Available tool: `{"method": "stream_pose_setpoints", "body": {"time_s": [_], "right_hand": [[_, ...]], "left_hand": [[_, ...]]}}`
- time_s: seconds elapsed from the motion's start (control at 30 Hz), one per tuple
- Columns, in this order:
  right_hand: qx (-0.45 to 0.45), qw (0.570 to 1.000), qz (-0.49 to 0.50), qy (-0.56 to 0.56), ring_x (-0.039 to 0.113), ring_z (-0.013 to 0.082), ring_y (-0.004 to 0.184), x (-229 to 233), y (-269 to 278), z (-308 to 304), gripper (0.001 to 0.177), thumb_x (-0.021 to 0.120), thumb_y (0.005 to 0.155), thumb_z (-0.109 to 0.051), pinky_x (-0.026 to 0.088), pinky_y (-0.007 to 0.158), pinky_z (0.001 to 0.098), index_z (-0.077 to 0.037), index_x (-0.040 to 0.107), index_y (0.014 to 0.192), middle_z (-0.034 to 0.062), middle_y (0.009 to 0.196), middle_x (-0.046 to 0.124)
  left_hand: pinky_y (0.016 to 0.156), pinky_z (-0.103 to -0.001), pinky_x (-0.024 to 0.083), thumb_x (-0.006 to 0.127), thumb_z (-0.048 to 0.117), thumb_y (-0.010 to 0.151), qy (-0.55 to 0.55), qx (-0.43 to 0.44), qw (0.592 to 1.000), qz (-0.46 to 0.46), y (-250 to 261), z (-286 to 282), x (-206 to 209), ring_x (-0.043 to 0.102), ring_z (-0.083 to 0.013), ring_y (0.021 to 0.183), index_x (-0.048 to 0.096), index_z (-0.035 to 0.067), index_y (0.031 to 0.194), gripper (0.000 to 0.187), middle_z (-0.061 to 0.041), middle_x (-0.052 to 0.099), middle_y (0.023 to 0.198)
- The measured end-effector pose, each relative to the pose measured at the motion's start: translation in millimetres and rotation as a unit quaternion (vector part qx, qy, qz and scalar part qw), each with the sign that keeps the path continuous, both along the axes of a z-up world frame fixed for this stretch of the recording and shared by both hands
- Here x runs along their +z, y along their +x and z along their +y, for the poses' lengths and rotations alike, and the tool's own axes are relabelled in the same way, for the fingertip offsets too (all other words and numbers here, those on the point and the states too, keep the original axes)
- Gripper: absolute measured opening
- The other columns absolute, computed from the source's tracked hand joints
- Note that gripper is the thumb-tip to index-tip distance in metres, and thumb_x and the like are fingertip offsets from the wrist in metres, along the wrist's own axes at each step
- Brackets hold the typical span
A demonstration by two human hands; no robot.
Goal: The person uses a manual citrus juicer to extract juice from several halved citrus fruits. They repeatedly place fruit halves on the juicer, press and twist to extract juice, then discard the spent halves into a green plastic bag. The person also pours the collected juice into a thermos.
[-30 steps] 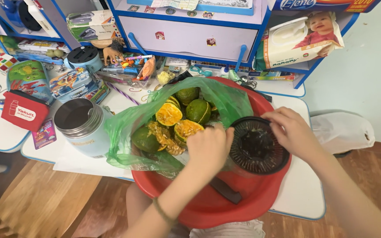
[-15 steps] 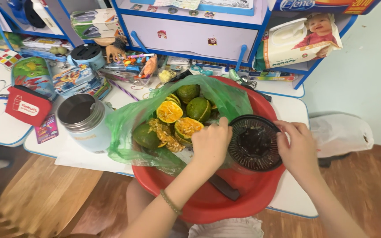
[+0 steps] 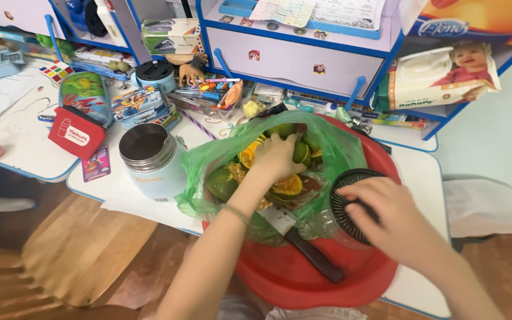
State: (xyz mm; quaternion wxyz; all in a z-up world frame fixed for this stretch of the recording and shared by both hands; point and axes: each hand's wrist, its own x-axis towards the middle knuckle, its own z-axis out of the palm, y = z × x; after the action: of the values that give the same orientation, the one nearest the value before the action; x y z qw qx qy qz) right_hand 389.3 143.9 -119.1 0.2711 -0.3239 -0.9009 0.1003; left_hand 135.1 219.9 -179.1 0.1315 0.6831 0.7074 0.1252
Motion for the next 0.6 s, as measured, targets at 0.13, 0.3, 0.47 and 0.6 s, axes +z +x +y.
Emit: {"method": "stream_pose_setpoints", "body": {"time_s": [0.13, 0.3, 0.47, 0.6], "right_hand": [[0.004, 0.997, -0.075, -0.015, 0.058, 0.0253, 0.112, -3, -20, -2, 0.028, 0.068, 0.084, -0.023, 0.039, 0.093, 0.0422, -0.015, 0.071, 0.110, 0.0044, 0.107, 0.066], [-0.006, 0.999, -0.050, -0.001, 0.057, 0.0229, 0.114, -2, -22, 2, 0.025, 0.066, 0.085, -0.022, 0.039, 0.093, 0.0407, -0.016, 0.071, 0.109, 0.0025, 0.109, 0.066], [-0.033, 0.998, -0.057, -0.014, 0.057, 0.0219, 0.117, -3, -26, 6, 0.025, 0.066, 0.084, -0.023, 0.038, 0.092, 0.0408, -0.018, 0.072, 0.108, 0.0006, 0.111, 0.067], [-0.051, 0.997, -0.054, -0.019, 0.056, 0.0229, 0.118, -5, -24, 7, 0.025, 0.066, 0.086, -0.024, 0.037, 0.094, 0.0403, -0.017, 0.072, 0.109, 0.0011, 0.114, 0.068]], "left_hand": [[0.109, -0.062, 0.040, 0.089, 0.044, 0.069, -0.133, -0.002, 0.990, 0.044, 3, 17, 8, 0.059, -0.0387, 0.126, 0.040, 0.032, 0.155, 0.099, -0.020, 0.046, 0.146], [0.105, -0.061, 0.047, 0.092, 0.045, 0.060, -0.123, -0.022, 0.992, 0.001, 2, 18, 6, 0.057, -0.0403, 0.130, 0.040, 0.020, 0.151, 0.107, -0.019, 0.058, 0.138], [0.107, -0.059, 0.039, 0.094, 0.050, 0.064, -0.080, 0.012, 0.997, 0.011, 14, 6, 1, 0.052, -0.0468, 0.125, 0.035, 0.018, 0.148, 0.108, -0.028, 0.050, 0.133], [0.109, -0.066, 0.032, 0.096, 0.045, 0.062, -0.025, 0.023, 0.999, 0.005, 17, -1, -5, 0.054, -0.0478, 0.122, 0.038, 0.015, 0.147, 0.107, -0.028, 0.051, 0.132]]}}
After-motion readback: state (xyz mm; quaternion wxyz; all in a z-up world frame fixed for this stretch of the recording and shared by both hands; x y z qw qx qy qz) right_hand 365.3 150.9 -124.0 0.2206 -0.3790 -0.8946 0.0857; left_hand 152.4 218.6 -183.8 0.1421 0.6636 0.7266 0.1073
